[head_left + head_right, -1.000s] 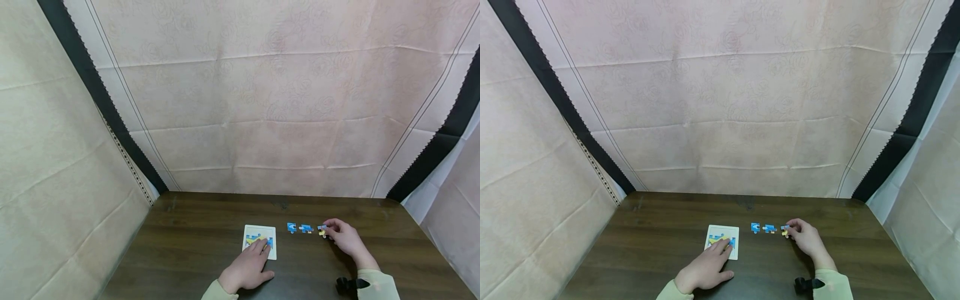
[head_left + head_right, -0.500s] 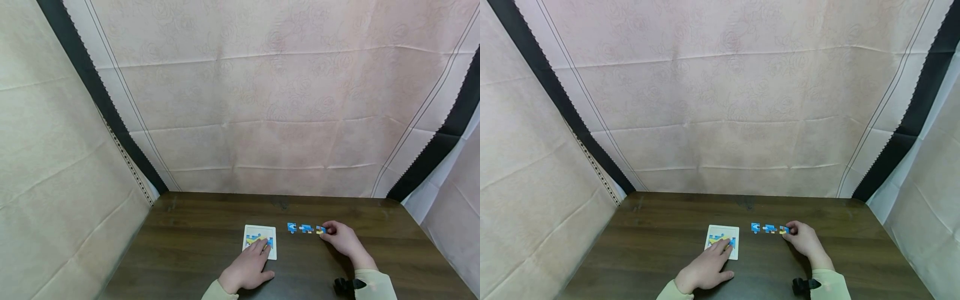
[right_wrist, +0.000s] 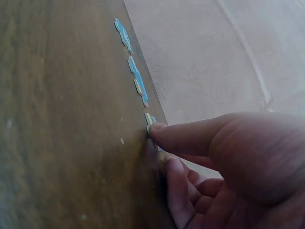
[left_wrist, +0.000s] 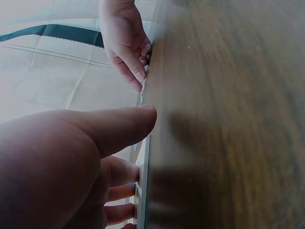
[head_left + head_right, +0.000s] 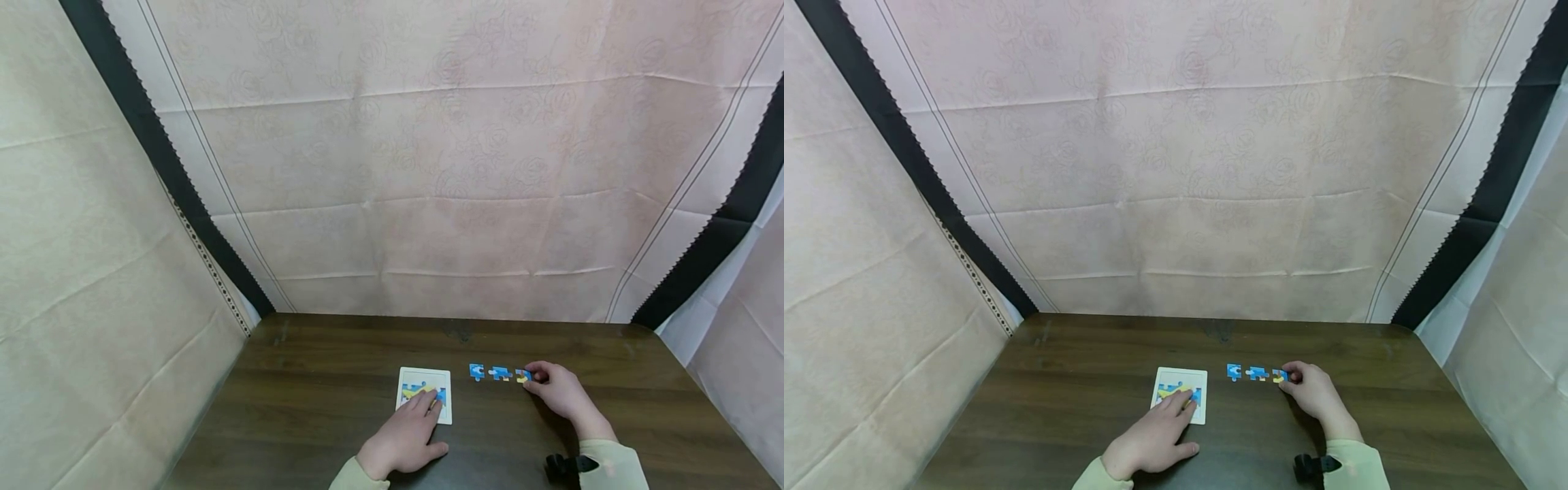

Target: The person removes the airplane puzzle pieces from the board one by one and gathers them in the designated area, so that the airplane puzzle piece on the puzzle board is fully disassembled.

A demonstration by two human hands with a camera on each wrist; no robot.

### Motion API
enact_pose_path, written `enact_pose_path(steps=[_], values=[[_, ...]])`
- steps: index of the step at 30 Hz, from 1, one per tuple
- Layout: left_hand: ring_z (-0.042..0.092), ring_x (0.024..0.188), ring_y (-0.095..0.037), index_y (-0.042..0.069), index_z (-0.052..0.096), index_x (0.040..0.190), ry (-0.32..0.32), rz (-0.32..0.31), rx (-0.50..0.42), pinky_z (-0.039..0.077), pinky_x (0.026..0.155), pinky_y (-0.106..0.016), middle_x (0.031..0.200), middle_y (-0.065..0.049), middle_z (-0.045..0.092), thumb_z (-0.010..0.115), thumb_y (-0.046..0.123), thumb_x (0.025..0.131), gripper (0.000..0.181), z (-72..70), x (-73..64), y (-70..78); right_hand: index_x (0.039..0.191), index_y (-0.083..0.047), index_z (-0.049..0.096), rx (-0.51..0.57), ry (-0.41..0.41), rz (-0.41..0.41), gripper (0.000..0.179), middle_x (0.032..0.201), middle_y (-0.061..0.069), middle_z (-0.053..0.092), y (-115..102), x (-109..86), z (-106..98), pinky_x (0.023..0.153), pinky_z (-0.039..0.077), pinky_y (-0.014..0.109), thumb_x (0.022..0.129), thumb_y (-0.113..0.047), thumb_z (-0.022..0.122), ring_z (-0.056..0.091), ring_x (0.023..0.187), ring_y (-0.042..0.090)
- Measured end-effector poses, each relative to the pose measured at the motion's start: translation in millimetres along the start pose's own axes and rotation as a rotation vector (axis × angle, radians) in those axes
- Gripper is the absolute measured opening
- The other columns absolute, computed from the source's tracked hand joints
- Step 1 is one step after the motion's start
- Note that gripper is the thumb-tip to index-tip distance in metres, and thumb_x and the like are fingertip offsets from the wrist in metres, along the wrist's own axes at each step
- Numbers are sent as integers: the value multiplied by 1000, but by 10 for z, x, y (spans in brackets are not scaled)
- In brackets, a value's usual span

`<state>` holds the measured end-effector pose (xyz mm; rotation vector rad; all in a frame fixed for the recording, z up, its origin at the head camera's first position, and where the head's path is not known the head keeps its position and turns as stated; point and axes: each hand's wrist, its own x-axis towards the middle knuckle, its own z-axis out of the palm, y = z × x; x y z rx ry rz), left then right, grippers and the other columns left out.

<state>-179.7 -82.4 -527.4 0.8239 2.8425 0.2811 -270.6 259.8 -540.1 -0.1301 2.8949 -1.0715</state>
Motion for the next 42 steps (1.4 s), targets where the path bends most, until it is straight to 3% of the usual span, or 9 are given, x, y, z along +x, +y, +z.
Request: enact_pose_path(steps=[19, 24, 28, 34, 38, 42], values=[[33, 157, -26, 8, 49, 161, -8, 0, 3, 31, 125, -39, 171, -9, 36, 66, 50, 104, 73, 14, 3, 30, 128, 3, 69, 3, 11, 0, 34, 106, 9, 67, 43, -27, 3, 87, 51, 55, 100, -15, 76, 62, 97, 28], [32, 157, -26, 7, 48, 161, -7, -4, 8, 32, 125, -40, 171, -10, 35, 65, 51, 104, 74, 19, 0, 32, 128, 3, 69, -6, 88, -42, 32, 105, 12, 69, -27, -60, 0, 90, 53, 59, 100, -13, 74, 64, 99, 32], [32, 157, -26, 7, 48, 161, 3, -6, 20, 33, 125, -41, 170, -10, 34, 66, 52, 104, 76, 19, -10, 24, 127, 1, 70, 7, 142, -105, 29, 106, 12, 70, -213, -71, 73, 87, 57, 56, 100, -10, 74, 67, 99, 32], [33, 156, -26, 7, 48, 161, 24, 11, 19, 35, 124, -41, 169, -11, 35, 66, 53, 103, 76, 10, -40, -19, 117, -10, 77, 59, 32, -175, 17, 97, -2, 70, -694, -41, 462, 78, 55, 40, 99, -11, 77, 63, 87, 16], [34, 156, -25, 6, 49, 161, 30, 26, -17, 36, 123, -42, 168, -11, 37, 66, 51, 103, 75, -22, -39, -37, 113, -13, 79, 84, -72, -248, 13, 92, -7, 68, -971, -4, 733, 81, 54, 41, 100, -12, 77, 60, 85, 13], [34, 155, -24, 6, 48, 161, 24, 43, -62, 37, 122, -41, 167, -11, 37, 65, 50, 104, 73, -44, -22, -38, 110, -13, 79, 71, -119, -276, 12, 92, -6, 68, -1078, 14, 877, 83, 55, 44, 99, -9, 76, 59, 85, 15]])
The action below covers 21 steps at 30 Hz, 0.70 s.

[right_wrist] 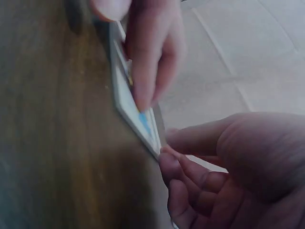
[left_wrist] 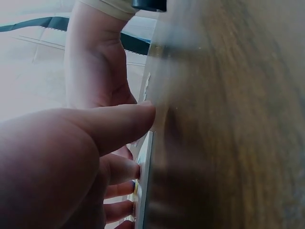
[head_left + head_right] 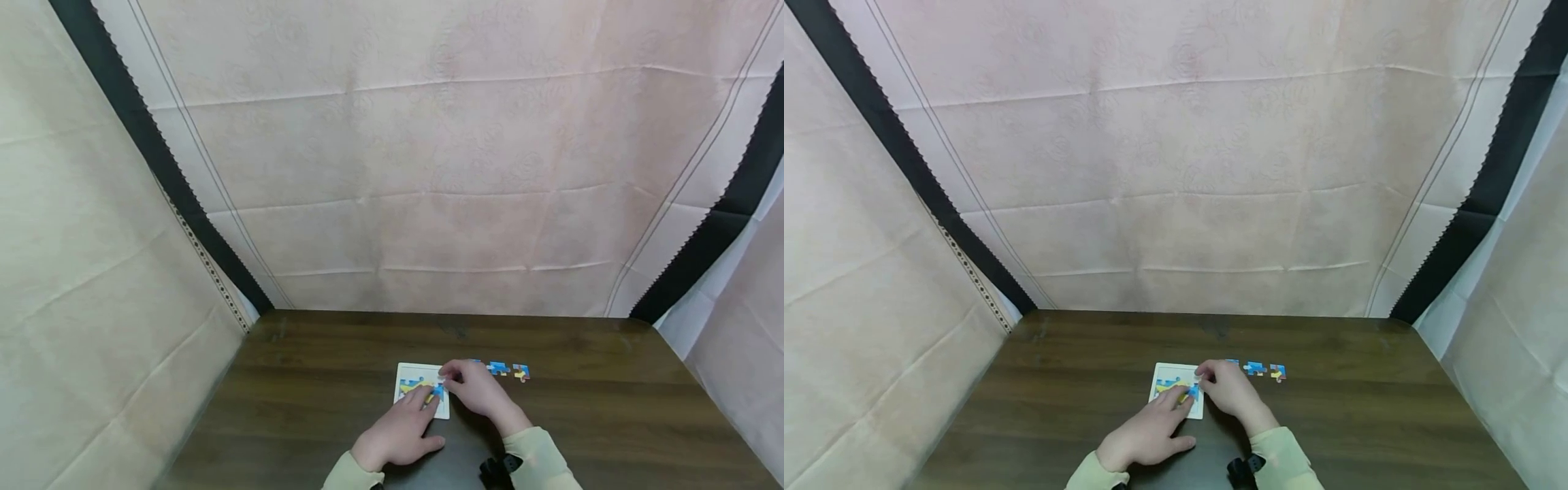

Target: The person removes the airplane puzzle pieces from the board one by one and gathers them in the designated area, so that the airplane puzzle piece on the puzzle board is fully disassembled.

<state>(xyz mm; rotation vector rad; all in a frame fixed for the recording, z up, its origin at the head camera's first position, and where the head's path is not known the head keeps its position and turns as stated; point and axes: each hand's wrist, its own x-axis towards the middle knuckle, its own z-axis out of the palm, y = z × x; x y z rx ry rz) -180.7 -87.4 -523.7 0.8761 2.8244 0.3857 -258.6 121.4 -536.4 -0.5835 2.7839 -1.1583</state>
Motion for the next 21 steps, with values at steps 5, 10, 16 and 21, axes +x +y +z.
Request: enact_pose_path(steps=[5, 10, 16, 21], values=[[34, 155, -24, 5, 48, 161, -6, 8, -17, 37, 122, -41, 168, -12, 37, 64, 49, 105, 73, -24, -2, -10, 106, -13, 79, -29, -2, -2, 11, 91, -5, 67, -10, 17, 67, 83, 56, 44, 97, -6, 78, 59, 85, 16], [32, 157, -27, 3, 47, 161, -24, 12, -63, 35, 123, -42, 169, -12, 36, 63, 48, 106, 72, -72, -42, -46, 105, -13, 79, -32, -9, -10, 11, 92, -5, 65, 5, 19, 100, 82, 56, 43, 97, -6, 78, 59, 85, 15], [33, 158, -26, 4, 47, 161, -41, 9, -92, 35, 124, -40, 171, -9, 37, 62, 46, 107, 70, -108, -149, -175, 107, -14, 80, -30, -14, 18, 10, 92, -5, 64, 21, 9, 102, 82, 56, 42, 97, -9, 78, 58, 85, 16], [41, 153, -22, 7, 53, 159, -25, -37, -106, 39, 121, -42, 167, -7, 44, 62, 46, 108, 64, -161, -258, -275, 109, -14, 80, -31, -12, 37, 12, 93, -4, 63, 25, -5, 102, 83, 55, 42, 97, -10, 79, 57, 86, 17]])
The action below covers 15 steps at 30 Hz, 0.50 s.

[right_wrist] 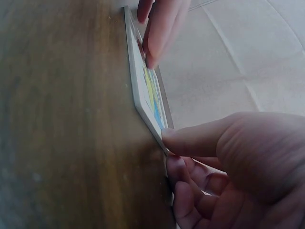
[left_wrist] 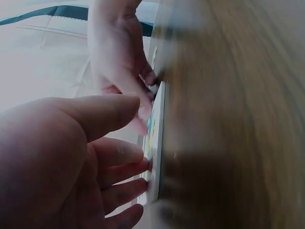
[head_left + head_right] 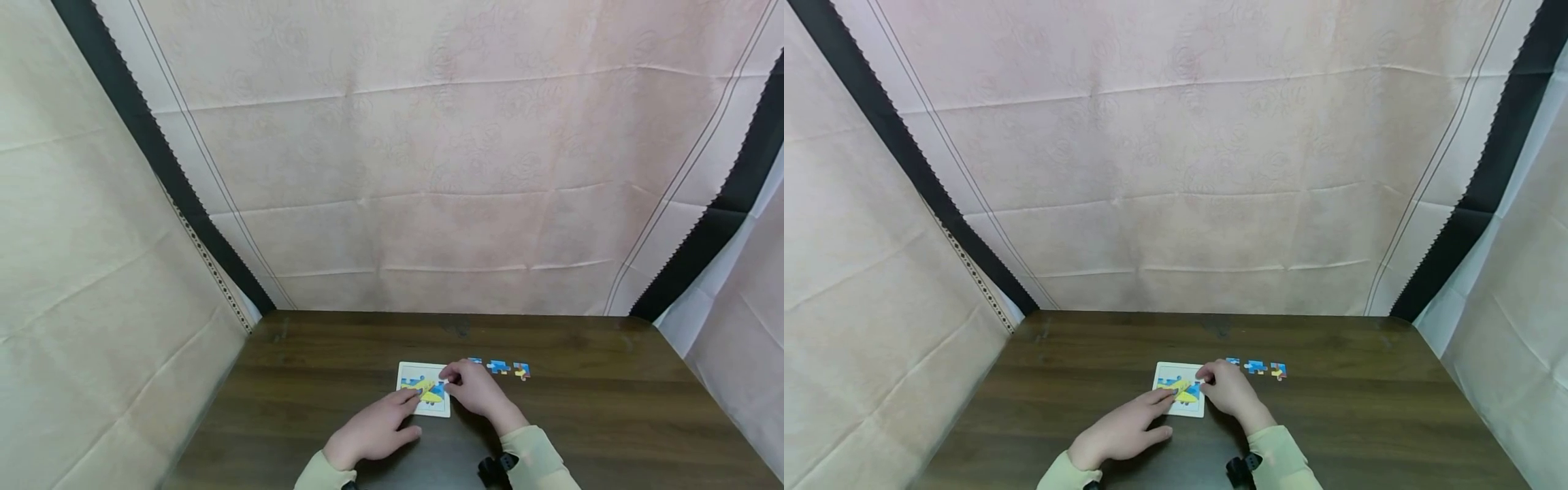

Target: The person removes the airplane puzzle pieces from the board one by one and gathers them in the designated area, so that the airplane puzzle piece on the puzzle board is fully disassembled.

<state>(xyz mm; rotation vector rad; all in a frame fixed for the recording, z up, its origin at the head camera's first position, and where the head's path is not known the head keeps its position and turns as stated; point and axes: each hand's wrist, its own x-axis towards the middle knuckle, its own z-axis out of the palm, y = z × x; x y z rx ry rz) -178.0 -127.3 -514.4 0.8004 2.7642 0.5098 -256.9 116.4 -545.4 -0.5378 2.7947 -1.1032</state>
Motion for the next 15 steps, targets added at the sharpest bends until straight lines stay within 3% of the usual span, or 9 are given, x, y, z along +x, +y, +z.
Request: enact_pose_path(steps=[4, 10, 15], values=[[45, 150, -22, 8, 57, 156, 7, -35, -12, 42, 119, -44, 165, -7, 47, 63, 45, 108, 61, -23, -55, -34, 109, -14, 80, -8, 0, 4, 14, 94, -3, 64, 1, -6, -1, 84, 56, 43, 96, -10, 80, 57, 87, 18], [44, 152, -26, 4, 58, 154, 28, -11, 98, 40, 120, -42, 163, -11, 48, 63, 44, 108, 61, 21, -80, 8, 109, -14, 80, -27, 0, 16, 14, 93, -3, 64, -46, -8, -11, 84, 56, 43, 96, -10, 81, 57, 86, 18], [41, 153, -27, 4, 59, 153, 13, -30, 146, 39, 121, -40, 165, -12, 47, 63, 48, 107, 64, 38, -82, 69, 109, -12, 80, -66, 36, 22, 13, 94, -1, 66, -149, 5, -24, 82, 57, 44, 96, -11, 81, 57, 83, 18]])
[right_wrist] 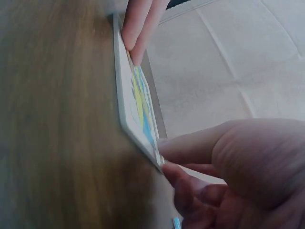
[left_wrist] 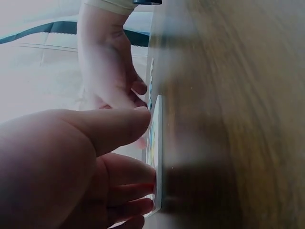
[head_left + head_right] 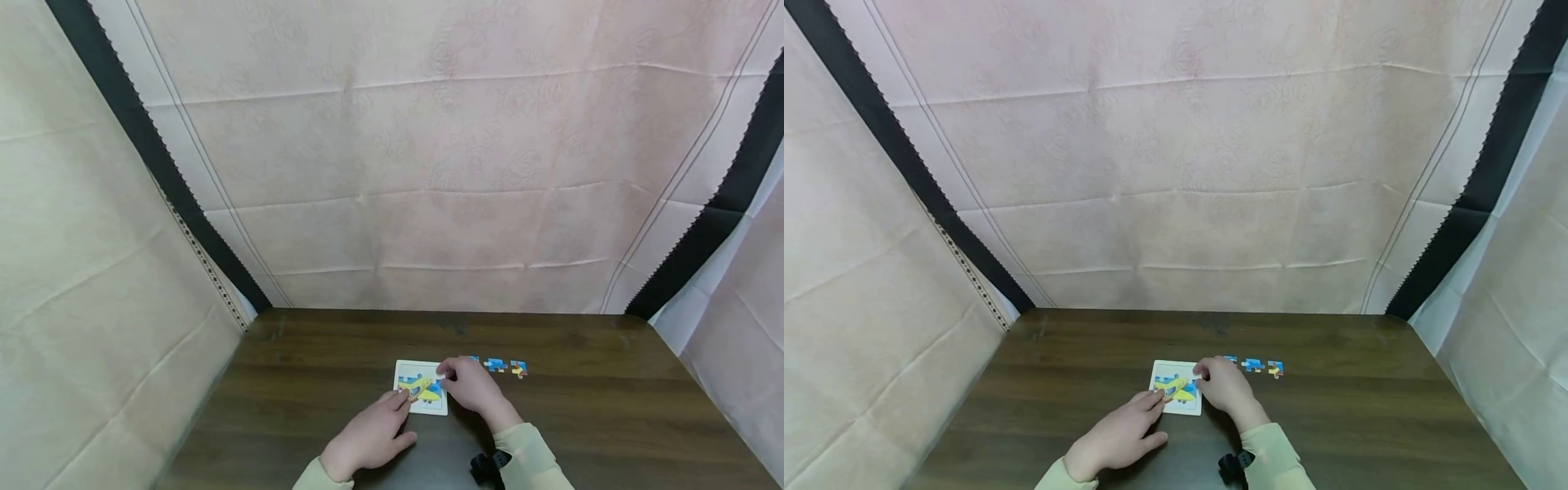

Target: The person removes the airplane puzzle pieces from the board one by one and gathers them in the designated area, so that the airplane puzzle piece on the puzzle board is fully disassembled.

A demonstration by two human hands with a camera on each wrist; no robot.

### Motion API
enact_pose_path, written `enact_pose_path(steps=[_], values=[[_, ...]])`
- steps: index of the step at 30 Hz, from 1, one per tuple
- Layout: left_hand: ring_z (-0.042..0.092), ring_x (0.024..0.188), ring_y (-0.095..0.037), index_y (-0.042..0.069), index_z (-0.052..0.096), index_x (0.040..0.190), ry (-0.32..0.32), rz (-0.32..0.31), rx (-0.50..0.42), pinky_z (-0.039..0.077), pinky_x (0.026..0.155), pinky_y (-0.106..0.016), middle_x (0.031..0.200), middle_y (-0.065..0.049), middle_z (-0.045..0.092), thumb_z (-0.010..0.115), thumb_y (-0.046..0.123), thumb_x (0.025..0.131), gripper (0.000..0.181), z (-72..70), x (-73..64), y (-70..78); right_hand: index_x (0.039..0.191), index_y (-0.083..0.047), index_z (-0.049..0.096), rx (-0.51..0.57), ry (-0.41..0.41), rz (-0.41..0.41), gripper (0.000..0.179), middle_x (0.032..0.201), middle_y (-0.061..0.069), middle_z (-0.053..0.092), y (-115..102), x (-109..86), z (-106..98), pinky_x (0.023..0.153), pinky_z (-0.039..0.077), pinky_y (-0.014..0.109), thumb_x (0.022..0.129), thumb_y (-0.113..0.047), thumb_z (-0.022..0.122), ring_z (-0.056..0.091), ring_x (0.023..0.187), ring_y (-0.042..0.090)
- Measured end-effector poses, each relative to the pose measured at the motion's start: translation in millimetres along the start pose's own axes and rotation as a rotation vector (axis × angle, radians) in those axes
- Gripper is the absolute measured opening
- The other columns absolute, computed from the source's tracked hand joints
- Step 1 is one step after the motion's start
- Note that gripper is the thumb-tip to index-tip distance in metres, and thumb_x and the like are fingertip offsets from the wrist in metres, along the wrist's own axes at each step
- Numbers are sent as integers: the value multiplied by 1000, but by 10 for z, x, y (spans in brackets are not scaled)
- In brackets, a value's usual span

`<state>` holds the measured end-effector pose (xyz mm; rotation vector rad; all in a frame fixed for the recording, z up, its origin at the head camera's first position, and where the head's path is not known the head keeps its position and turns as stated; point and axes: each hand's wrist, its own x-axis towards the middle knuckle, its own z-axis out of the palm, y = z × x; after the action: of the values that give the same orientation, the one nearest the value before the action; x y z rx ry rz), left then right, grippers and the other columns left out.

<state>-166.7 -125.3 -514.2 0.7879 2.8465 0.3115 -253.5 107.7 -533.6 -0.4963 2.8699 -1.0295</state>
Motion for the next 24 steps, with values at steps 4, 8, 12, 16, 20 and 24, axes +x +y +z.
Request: enact_pose_path(steps=[4, 8, 12, 16, 20, 24], values=[[40, 154, -27, 3, 56, 154, -13, -4, 7, 39, 121, -40, 166, -13, 44, 64, 47, 106, 66, 2, -24, -14, 112, -13, 80, 28, 18, -23, 12, 99, 0, 69, -89, 73, 64, 82, 58, 44, 101, -15, 76, 59, 84, 17], [36, 156, -26, 3, 49, 159, -50, -21, -26, 39, 121, -40, 170, -12, 38, 64, 48, 106, 72, 28, -34, -38, 117, -14, 79, 104, -28, -84, 15, 111, 2, 72, -151, 162, 173, 88, 59, 46, 106, -15, 70, 63, 92, 17], [28, 160, -25, 3, 40, 164, -94, -13, -63, 38, 122, -39, 174, -11, 28, 64, 50, 106, 79, 67, -43, -62, 121, -14, 78, 153, -89, -140, 18, 119, 3, 72, -204, 217, 271, 95, 59, 48, 107, -13, 67, 66, 101, 18], [25, 161, -28, 2, 38, 165, -92, 30, -68, 38, 121, -38, 175, -12, 26, 63, 49, 107, 79, 85, -50, -86, 122, -13, 78, 137, -118, -160, 19, 119, 3, 72, -241, 223, 329, 96, 59, 47, 106, -11, 68, 67, 103, 18], [25, 161, -28, 0, 38, 165, -77, 50, -57, 38, 122, -37, 175, -13, 27, 63, 47, 107, 78, 81, -59, -99, 120, -12, 79, 101, -106, -171, 18, 114, 1, 71, -263, 214, 360, 94, 60, 45, 105, -10, 69, 67, 99, 16], [27, 160, -29, -2, 38, 164, -52, 60, -38, 36, 122, -36, 173, -16, 29, 64, 46, 106, 79, 82, -72, -98, 117, -12, 80, 45, -85, -196, 16, 107, -1, 70, -278, 209, 383, 88, 59, 42, 103, -10, 72, 63, 91, 13]])
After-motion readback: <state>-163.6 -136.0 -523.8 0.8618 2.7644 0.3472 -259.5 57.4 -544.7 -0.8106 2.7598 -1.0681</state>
